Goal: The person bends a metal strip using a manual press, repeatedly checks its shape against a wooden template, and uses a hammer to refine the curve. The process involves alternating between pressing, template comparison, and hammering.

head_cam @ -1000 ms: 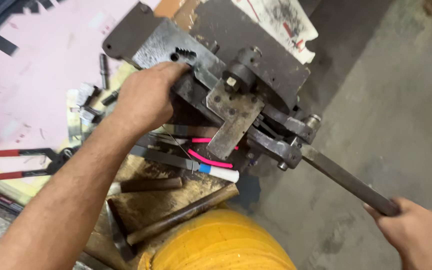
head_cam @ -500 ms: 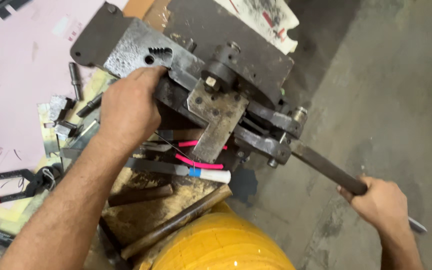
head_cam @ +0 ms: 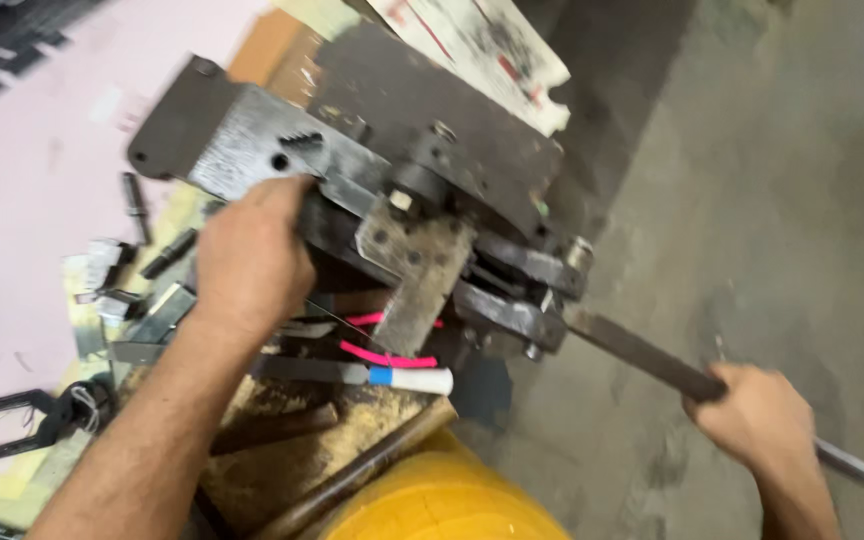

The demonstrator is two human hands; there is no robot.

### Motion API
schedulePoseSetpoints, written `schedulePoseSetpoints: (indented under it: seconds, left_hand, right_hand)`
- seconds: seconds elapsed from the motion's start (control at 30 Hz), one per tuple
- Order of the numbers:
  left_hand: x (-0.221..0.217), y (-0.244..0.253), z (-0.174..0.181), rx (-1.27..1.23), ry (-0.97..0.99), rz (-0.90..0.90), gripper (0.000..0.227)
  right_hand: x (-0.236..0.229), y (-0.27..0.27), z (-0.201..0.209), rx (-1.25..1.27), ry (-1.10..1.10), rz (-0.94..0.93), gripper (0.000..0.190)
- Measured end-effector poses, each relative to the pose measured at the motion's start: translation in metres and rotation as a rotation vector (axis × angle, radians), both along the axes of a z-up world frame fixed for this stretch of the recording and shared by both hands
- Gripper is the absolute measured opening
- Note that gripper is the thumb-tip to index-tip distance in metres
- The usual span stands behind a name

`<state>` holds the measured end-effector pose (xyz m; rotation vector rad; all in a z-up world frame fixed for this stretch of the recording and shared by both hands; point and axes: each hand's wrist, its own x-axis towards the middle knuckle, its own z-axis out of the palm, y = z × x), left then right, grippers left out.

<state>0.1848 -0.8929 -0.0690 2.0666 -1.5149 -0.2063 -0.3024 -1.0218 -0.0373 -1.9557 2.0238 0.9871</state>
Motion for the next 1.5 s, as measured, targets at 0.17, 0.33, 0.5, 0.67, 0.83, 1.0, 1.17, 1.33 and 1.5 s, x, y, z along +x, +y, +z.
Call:
schedulePoseSetpoints:
  seconds: [0.17, 0.33, 0.5, 0.67, 0.83, 1.0, 1.17, 1.33, 1.5]
  left_hand:
    - [-0.015, 0.005, 0.0, -0.013, 0.013, 0.006, 0.039]
    - [-0.009, 0.01, -0.009, -0.021, 0.022, 0.031, 0.035]
    - [-0.005, 0.0, -0.014, -0.03, 0.057, 0.034, 0.034]
    - [-0.014, 0.001, -0.02, -0.048, 0.045, 0.018, 0.029]
    - [-0.007, 0.001, -0.024, -0.04, 0.071, 0.032, 0.023]
    - [-0.001, -0.011, -0.024, -0.094, 0.048, 0.066, 0.016]
    - [-0.008, -0.01, -0.02, -0.069, 0.095, 0.068, 0.014]
    - [-0.009, 0.004, -0.018, -0.103, 0.1, 0.029, 0.021]
    - [0.0, -0.004, -0.018, -0.074, 0.074, 0.013, 0.032]
  right_hand:
    - [-0.019, 0.022, -0.005, 0.007, 0.014, 0.027, 0.024]
    - [-0.004, 0.008, 0.002, -0.03, -0.038, 0.0, 0.026]
    - [-0.01, 0.01, 0.003, -0.067, -0.051, 0.088, 0.029]
    - [-0.028, 0.026, -0.005, -0.006, -0.049, -0.02, 0.029]
    - [-0.009, 0.01, 0.001, -0.004, -0.027, -0.006, 0.028]
    - [0.005, -0.001, 0.001, 0.038, 0.02, -0.058, 0.026]
    - [-0.015, 0.011, -0.005, 0.039, -0.044, 0.002, 0.027]
    - [-0.02, 0.009, -0.008, 0.026, -0.038, -0.05, 0.029]
    - [-0.016, 0.0, -0.009, 0.001, -0.016, -0.036, 0.029]
